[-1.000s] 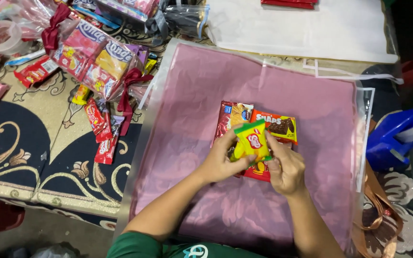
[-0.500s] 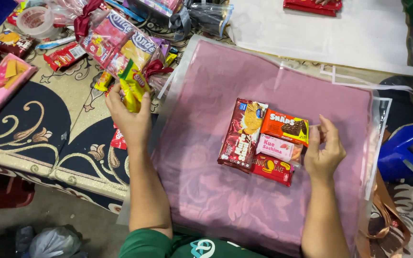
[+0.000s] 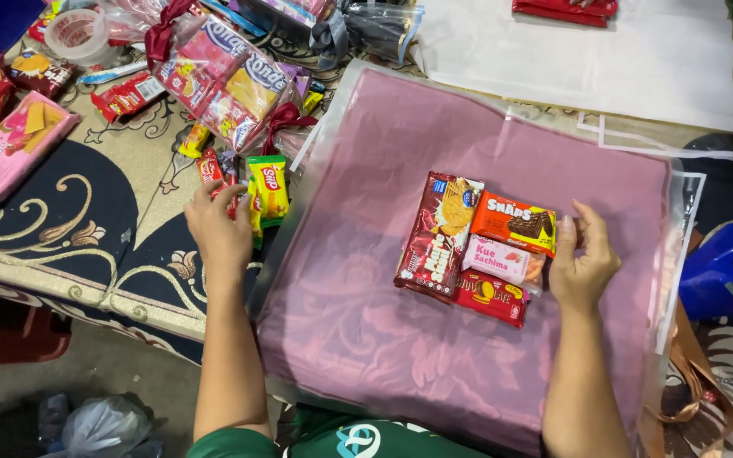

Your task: Arranging various snack packages on a sheet of pink wrapping paper and folding the paper to wrap them.

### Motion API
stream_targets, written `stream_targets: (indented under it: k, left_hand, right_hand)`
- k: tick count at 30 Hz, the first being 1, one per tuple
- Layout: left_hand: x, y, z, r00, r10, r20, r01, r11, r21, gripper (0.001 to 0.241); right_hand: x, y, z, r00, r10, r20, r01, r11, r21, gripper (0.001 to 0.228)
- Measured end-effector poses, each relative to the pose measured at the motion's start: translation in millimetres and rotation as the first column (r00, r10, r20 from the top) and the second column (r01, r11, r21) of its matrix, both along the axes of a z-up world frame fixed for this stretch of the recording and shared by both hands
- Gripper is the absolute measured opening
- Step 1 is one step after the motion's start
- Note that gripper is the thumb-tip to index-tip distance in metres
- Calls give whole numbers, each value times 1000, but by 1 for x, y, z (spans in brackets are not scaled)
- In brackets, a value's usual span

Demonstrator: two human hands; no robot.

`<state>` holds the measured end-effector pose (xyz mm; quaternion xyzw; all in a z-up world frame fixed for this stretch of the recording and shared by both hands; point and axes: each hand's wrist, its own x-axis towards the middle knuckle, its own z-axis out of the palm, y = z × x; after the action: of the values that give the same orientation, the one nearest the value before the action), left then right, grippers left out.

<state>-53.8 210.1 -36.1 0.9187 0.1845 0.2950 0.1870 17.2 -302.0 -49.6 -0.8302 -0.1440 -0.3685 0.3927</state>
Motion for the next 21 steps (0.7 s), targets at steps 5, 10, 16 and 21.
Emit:
stream_targets:
  k: [5,10,16,21]
  left_hand:
    - [8,33,-15,992,107,-63,-103,993,52,37]
    - [24,40,8,954,80,-290,-145,967,-211,81]
    - [31,42,31,921,16,-390,-226,836,-500,89]
    - [20,41,37,919,-133,-371,-104,826,-554,61]
  right_hand:
    - [0,0,1,1000,-7,-14,7,1000,12,23]
    - [-2,3,5,1000,6,-26,-5,1000,29,23]
    - [-4,2,8,992,42,-118,-23,987,160,24]
    - [0,-3,2,992,48,-120,-26,984,174,20]
